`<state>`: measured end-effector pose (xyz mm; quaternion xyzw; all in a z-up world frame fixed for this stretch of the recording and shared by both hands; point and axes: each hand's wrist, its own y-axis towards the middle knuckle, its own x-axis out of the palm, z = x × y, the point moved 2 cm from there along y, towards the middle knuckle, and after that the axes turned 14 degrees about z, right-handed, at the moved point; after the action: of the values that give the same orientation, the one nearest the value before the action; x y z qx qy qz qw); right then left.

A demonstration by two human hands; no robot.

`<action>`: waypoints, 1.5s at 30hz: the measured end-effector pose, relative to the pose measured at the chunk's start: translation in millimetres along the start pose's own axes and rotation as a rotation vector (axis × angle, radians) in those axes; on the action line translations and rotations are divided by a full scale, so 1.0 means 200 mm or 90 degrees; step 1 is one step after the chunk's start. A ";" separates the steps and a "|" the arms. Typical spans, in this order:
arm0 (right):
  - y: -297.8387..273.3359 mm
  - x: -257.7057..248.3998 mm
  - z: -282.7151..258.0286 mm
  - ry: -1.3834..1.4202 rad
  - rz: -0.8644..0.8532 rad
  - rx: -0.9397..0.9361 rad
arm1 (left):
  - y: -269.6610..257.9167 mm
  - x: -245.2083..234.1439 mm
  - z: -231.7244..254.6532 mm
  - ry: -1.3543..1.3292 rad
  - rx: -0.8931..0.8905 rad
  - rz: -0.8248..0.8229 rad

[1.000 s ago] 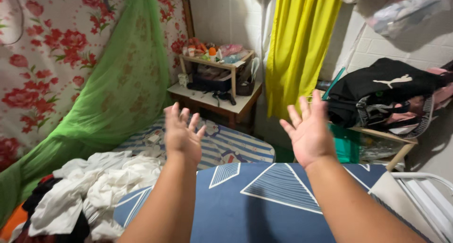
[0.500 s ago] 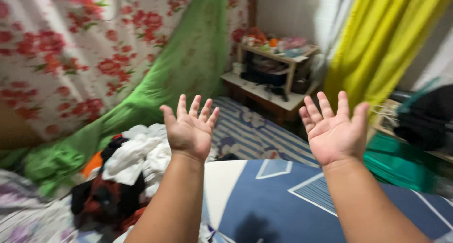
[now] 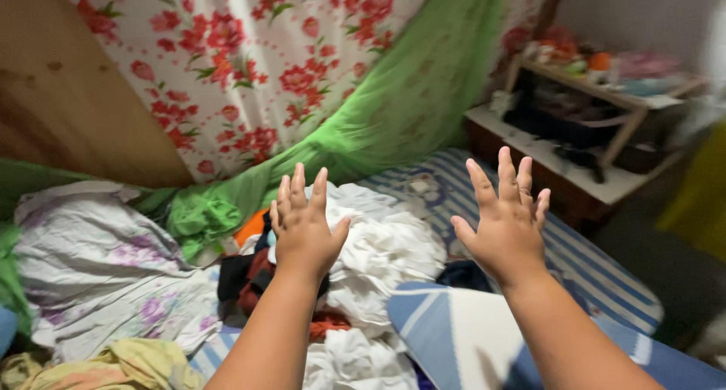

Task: The person folds white garments on a blue ironing board. They pick up each item, unfold it, smooth the fabric, fold it into a compact rectangle, and place it on a nearby shelf. The process is repeated for multiple items.

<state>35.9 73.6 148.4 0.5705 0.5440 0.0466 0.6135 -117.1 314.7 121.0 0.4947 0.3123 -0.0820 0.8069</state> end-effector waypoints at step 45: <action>0.01 0.82 -0.14 -0.131 -0.317 -0.019 | -0.06 1.05 -0.56 -0.340 -0.132 -0.217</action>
<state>82.4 203.9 57.5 0.4114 0.6017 -0.1558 0.6667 -3.2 441.0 -46.0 0.3118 0.1747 -0.3102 0.8810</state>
